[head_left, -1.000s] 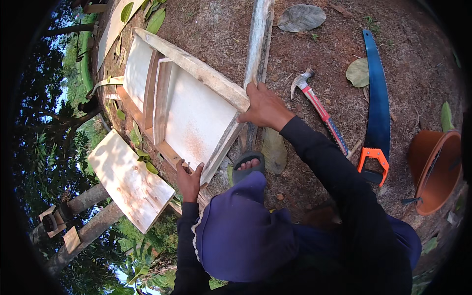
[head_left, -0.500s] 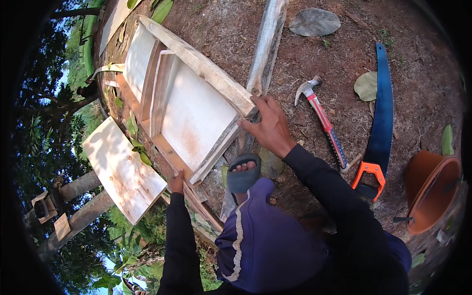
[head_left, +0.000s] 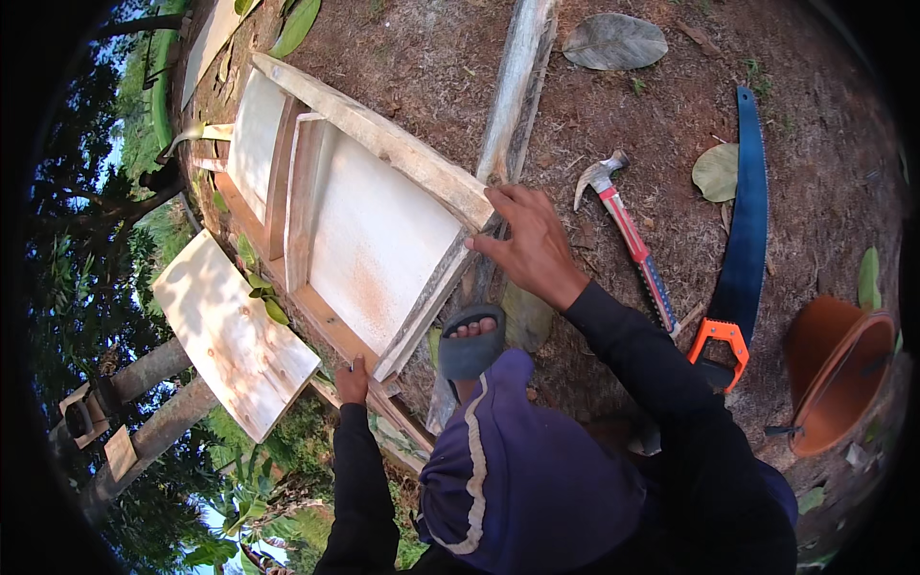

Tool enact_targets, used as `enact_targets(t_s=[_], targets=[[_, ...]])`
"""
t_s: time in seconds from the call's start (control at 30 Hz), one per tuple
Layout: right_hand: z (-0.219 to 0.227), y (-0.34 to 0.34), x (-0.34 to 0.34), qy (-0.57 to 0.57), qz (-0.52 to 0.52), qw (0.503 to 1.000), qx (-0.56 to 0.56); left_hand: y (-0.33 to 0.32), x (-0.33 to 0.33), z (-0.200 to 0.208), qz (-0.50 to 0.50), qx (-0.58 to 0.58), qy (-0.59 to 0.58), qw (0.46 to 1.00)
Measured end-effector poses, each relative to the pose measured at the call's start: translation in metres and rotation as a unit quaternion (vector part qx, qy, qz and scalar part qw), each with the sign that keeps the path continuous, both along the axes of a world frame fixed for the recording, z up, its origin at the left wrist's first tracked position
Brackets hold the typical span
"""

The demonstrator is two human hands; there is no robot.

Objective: The person assembles a wooden frame by cutting a wooden strip with a hand saw, positioning it on a white panel, and securing it with nails using a hammer. The person repeatedly measures, cuts, and hammers nails to attach the frame pieces.

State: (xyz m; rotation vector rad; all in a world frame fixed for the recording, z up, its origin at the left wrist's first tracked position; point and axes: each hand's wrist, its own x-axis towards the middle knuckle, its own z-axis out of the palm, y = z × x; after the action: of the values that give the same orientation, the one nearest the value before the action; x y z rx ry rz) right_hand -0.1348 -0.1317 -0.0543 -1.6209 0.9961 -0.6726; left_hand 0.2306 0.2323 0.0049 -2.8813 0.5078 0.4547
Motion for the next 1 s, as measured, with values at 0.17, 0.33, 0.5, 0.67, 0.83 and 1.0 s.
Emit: enact_targets(t_s=[0.17,0.33,0.5,0.67,0.83,1.0], targets=[[-0.007,-0.007,-0.003,-0.024,-0.001,0.999,-0.039,0.017,-0.038,-0.013,0.041,-0.103,0.009,0.994],[-0.004,-0.014,-0.003,-0.028,0.028,0.999,-0.037,0.041,-0.036,-0.024,0.100,-0.129,0.022,0.986],[-0.005,-0.018,-0.005,-0.024,0.032,0.999,-0.022,0.019,-0.049,-0.014,0.089,-0.102,-0.004,0.991],[-0.006,-0.033,-0.001,-0.066,-0.012,0.996,-0.063,0.030,-0.038,-0.024,0.069,-0.071,-0.004,0.995],[-0.010,-0.056,-0.002,-0.069,-0.012,0.995,-0.077,0.019,-0.050,-0.035,0.047,-0.136,-0.023,0.989],[-0.015,-0.072,-0.010,-0.055,0.014,0.995,-0.079,-0.001,-0.061,-0.034,0.025,-0.093,-0.022,0.995]])
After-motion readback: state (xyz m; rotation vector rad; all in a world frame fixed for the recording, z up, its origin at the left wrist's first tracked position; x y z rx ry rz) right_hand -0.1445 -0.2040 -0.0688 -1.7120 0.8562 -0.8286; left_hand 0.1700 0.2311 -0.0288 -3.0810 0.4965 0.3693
